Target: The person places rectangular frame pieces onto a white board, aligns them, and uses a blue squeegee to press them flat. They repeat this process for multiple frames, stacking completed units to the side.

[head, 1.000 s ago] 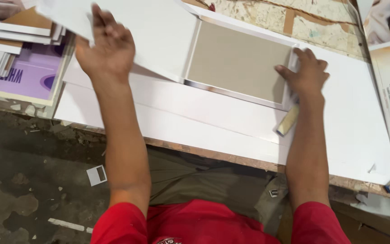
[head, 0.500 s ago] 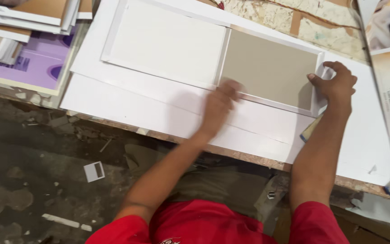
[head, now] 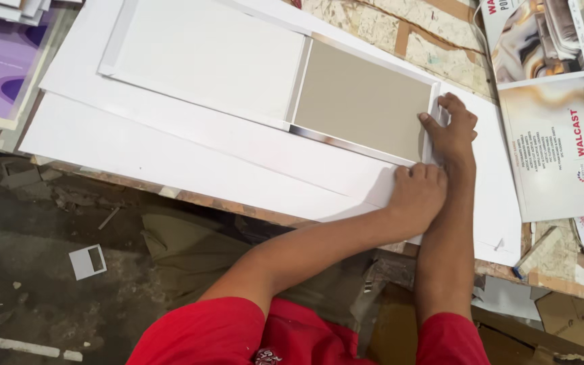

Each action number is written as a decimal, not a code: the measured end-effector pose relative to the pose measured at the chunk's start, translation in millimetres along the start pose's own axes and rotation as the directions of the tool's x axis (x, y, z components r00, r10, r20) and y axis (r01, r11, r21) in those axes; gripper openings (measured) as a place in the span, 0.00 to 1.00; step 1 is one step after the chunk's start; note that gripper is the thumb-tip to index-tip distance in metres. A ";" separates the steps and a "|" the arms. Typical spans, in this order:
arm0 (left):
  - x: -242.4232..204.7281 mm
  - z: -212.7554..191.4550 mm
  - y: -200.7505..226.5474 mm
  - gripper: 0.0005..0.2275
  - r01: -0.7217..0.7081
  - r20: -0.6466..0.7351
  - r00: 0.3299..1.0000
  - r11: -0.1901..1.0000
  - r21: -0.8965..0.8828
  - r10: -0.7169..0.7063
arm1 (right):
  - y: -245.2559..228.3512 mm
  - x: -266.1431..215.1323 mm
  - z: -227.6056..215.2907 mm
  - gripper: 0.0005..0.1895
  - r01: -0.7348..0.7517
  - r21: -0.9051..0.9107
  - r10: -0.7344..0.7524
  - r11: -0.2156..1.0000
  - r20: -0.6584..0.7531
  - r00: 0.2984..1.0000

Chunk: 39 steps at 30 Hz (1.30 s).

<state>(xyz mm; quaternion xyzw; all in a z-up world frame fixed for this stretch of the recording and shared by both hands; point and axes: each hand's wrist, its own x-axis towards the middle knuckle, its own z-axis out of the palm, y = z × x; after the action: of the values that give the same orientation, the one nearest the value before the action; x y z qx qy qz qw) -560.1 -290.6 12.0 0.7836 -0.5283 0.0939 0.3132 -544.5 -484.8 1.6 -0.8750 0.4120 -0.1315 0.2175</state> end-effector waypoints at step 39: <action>46.9 -86.9 -264.3 0.10 0.537 0.216 0.843 0.735 -0.415 -0.493 | -80.9 27.8 34.2 0.21 0.711 0.028 -0.706 0.702 -0.108 0.700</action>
<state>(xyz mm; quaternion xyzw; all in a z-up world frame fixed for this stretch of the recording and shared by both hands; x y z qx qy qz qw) -289.9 -210.4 -0.7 0.8054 -0.3110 -0.1600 0.4785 -459.4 -451.3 12.8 -0.9515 0.0485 -0.2576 0.1609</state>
